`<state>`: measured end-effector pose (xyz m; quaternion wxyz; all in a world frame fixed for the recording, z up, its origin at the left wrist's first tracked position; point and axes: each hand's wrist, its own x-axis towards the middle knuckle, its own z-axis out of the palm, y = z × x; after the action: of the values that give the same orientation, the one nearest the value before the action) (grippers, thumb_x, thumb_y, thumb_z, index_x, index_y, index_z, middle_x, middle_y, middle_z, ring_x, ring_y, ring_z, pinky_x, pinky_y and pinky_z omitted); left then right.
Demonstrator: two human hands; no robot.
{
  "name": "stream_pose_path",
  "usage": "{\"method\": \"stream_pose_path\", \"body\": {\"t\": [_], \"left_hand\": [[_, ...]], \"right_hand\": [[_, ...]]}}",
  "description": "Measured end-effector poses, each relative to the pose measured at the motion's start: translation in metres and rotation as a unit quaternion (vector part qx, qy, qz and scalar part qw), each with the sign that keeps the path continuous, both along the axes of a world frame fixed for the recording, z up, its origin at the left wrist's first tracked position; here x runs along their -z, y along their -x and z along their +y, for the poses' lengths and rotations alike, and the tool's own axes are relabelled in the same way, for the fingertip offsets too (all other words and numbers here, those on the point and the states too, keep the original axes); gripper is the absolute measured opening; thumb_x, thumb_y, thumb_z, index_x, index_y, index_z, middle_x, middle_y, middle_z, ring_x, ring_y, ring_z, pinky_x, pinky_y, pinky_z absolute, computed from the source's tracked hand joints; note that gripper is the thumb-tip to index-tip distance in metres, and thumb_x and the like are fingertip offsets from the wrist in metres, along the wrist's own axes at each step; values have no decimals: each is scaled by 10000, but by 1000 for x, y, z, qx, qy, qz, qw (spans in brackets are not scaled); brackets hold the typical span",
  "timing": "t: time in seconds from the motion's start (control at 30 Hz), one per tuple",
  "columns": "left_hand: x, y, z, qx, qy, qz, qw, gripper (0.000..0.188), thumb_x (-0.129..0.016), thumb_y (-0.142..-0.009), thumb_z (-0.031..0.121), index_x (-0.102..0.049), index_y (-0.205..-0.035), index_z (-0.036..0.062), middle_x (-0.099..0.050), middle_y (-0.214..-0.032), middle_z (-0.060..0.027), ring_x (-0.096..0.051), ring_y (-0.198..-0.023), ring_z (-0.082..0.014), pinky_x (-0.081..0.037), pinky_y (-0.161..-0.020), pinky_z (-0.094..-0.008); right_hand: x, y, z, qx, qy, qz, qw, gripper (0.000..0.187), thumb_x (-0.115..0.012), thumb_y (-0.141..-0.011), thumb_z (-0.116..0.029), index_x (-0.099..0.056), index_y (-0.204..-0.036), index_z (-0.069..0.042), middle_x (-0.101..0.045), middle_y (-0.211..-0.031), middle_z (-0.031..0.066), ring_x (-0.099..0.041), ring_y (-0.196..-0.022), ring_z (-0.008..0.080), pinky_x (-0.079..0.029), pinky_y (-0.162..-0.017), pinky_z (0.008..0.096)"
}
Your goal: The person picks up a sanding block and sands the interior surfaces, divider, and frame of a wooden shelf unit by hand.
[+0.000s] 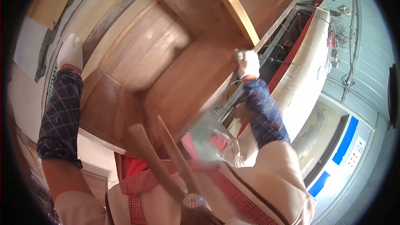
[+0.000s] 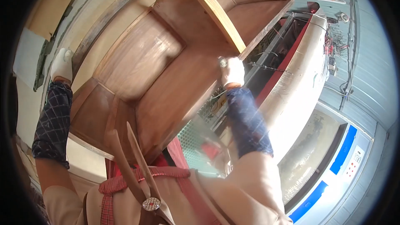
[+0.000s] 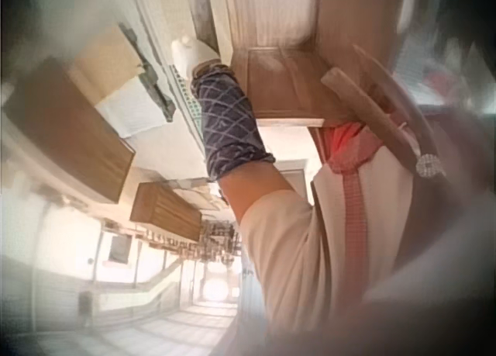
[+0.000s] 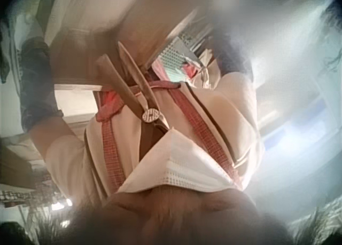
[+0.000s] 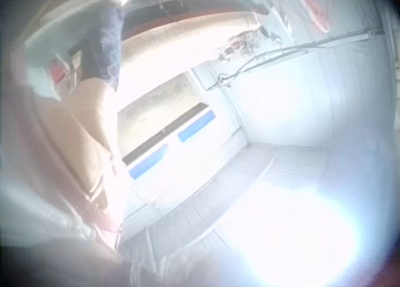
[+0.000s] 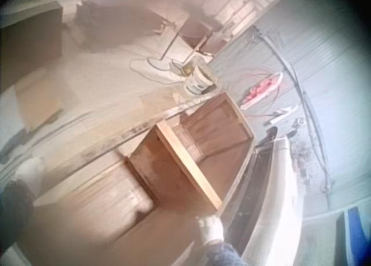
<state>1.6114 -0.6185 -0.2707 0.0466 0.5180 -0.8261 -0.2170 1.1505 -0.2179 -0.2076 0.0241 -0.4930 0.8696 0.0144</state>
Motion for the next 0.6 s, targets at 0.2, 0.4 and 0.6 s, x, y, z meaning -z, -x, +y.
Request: {"method": "stream_pose_path", "body": {"t": [0.2, 0.4, 0.6], "left_hand": [[0, 14, 4, -19, 31, -21, 999, 327, -442, -981, 365, -589, -1070, 86, -635, -1037, -231, -573, -1004, -438, -453, -836, -495], [-7, -6, 37, -61, -4, 52, 997, 428, -447, -979, 477, -611, -1130, 111, -653, -1093, -199, -592, -1052, -403, -469, -885, -451], [-13, -35, 63, -53, 23, 73, 996, 454, -534, -963, 426, -618, -1220, 61, -638, -1193, -192, -587, -1117, -371, -454, -954, -406]], "right_hand": [[-4, -202, 44, 22, -95, -132, 986, 130, -604, -858, -192, -704, -836, -112, -676, -744, 122, -666, -686, 296, -543, -630, 391], [-30, -358, 93, -192, -31, -265, 945, 184, -597, -780, -187, -628, -961, -168, -617, -877, 52, -627, -852, 227, -484, -709, 428], [-12, -224, 68, -181, 84, -225, 954, 240, -661, -688, -50, -603, -920, -71, -603, -806, 99, -589, -742, 313, -469, -658, 428]]}}
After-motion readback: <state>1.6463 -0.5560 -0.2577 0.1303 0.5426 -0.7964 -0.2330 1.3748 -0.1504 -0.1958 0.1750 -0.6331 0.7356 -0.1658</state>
